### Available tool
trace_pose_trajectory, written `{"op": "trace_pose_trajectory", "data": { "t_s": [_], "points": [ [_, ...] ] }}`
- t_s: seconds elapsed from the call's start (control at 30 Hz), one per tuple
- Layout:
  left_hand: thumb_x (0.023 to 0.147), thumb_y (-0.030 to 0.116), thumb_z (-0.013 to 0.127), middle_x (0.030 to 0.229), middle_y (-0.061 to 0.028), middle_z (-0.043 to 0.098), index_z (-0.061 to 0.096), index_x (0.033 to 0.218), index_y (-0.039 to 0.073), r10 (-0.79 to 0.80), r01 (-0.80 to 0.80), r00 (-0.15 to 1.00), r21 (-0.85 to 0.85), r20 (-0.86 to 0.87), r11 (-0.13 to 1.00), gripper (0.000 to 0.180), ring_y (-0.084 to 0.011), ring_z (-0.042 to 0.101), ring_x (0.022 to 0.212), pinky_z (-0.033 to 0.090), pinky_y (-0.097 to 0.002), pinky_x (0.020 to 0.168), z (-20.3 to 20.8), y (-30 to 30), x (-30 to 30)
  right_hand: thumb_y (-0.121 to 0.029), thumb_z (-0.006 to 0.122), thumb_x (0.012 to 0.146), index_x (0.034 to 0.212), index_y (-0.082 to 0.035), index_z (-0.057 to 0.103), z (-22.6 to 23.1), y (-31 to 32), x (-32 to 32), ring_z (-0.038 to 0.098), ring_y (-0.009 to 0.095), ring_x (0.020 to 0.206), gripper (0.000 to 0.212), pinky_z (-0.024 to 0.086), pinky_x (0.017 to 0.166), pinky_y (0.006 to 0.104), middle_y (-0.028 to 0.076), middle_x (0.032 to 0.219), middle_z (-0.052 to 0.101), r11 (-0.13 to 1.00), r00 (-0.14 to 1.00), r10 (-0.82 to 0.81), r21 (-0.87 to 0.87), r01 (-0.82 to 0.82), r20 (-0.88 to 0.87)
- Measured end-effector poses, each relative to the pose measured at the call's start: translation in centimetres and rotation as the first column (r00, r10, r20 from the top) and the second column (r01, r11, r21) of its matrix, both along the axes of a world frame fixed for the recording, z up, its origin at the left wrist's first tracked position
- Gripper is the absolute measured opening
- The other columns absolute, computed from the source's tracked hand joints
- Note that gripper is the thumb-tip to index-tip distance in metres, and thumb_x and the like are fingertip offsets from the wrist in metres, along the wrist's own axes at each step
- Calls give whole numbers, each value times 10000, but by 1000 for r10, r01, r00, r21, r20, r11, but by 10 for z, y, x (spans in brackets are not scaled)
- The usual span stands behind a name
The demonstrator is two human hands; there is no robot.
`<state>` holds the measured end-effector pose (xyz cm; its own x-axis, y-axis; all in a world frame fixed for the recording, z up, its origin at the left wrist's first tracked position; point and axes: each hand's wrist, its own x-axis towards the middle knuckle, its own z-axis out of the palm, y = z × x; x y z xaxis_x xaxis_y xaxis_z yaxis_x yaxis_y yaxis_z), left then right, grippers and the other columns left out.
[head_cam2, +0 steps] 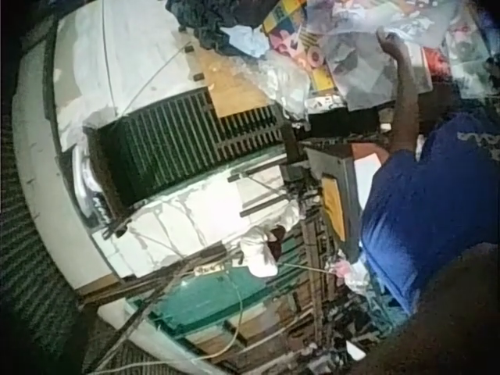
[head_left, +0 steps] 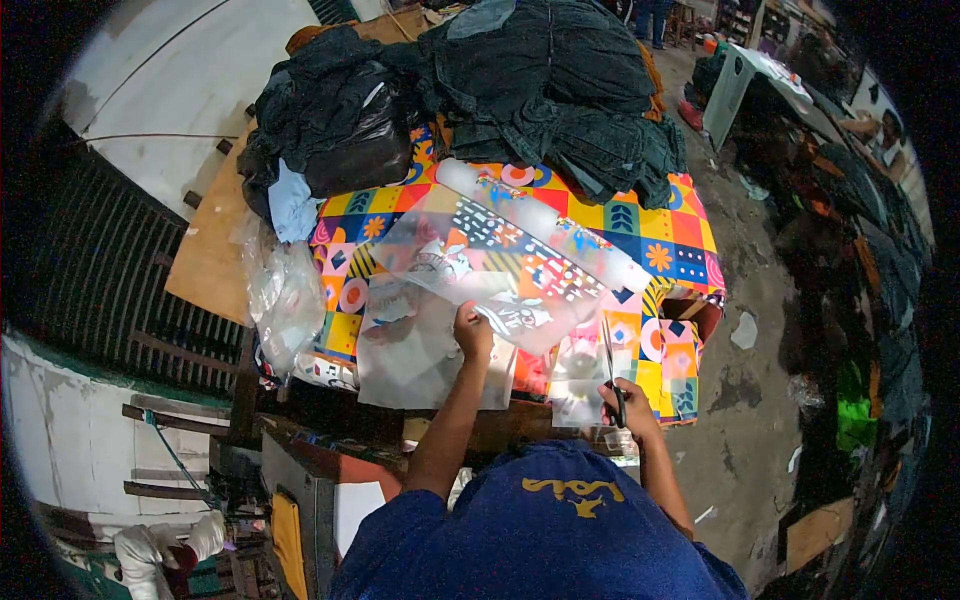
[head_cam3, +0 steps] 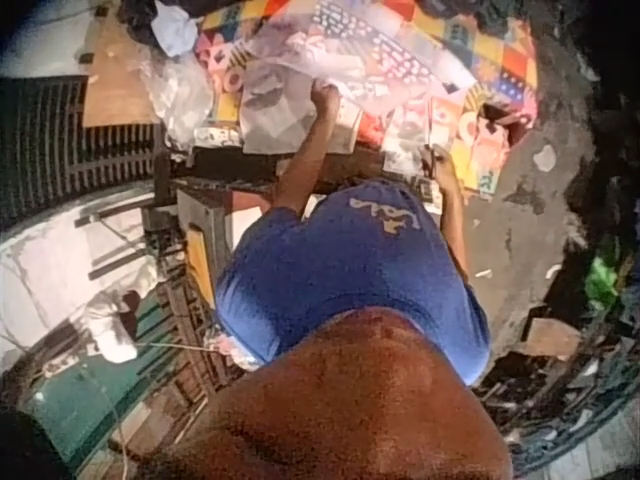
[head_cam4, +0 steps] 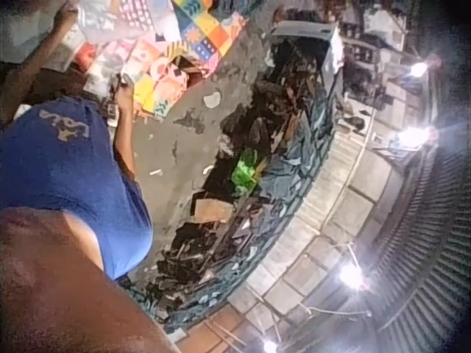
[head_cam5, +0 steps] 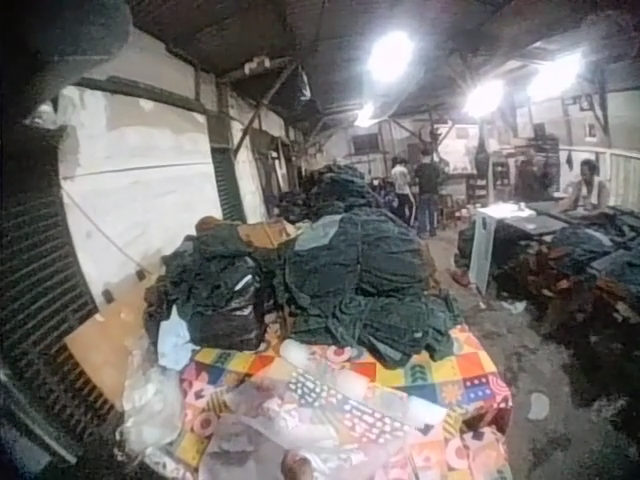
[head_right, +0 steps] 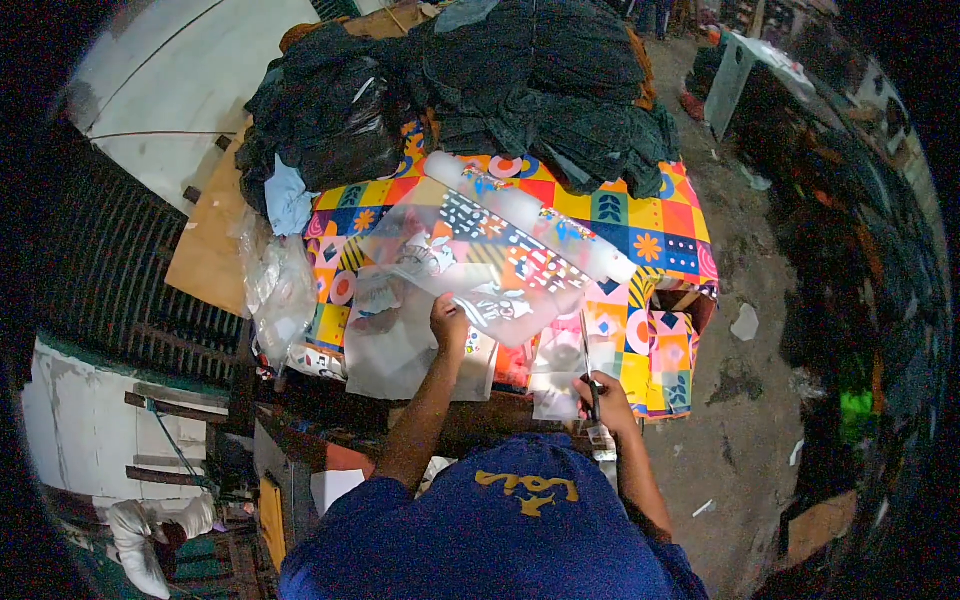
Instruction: Cutting out individual designs from a roll of printed transfer film using scissors.
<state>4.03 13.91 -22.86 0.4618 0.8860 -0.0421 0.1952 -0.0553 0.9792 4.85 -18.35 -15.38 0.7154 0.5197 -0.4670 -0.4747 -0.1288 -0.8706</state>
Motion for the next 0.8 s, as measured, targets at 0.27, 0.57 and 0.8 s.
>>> {"op": "trace_pose_trajectory", "data": {
  "t_s": [0.27,0.57,0.8],
  "points": [
    [763,21,515,829,-149,624,600,1083,27,-49,75,978,124,-201,989,331,-173,601,732,465,-299,587,-34,23,7,-292,731,664,877,-40,549,2,41,66,582,330,661,377,453,600,401,157,696,577,861,576,227,-438,259,786],
    [695,57,626,971,-160,621,611,1025,-3,-116,136,987,189,-115,972,336,-251,593,743,470,-324,652,4,12,10,-187,637,679,971,-65,520,-40,96,193,493,351,882,337,380,782,427,178,874,532,726,130,508,-504,467,852],
    [737,-19,611,1106,-118,564,552,1153,40,-301,288,953,336,-14,897,424,-207,575,925,504,-289,718,43,18,17,-221,579,714,994,-72,499,-82,106,215,524,355,825,327,402,770,441,196,833,524,539,262,559,-584,607,787]
  ]
}}
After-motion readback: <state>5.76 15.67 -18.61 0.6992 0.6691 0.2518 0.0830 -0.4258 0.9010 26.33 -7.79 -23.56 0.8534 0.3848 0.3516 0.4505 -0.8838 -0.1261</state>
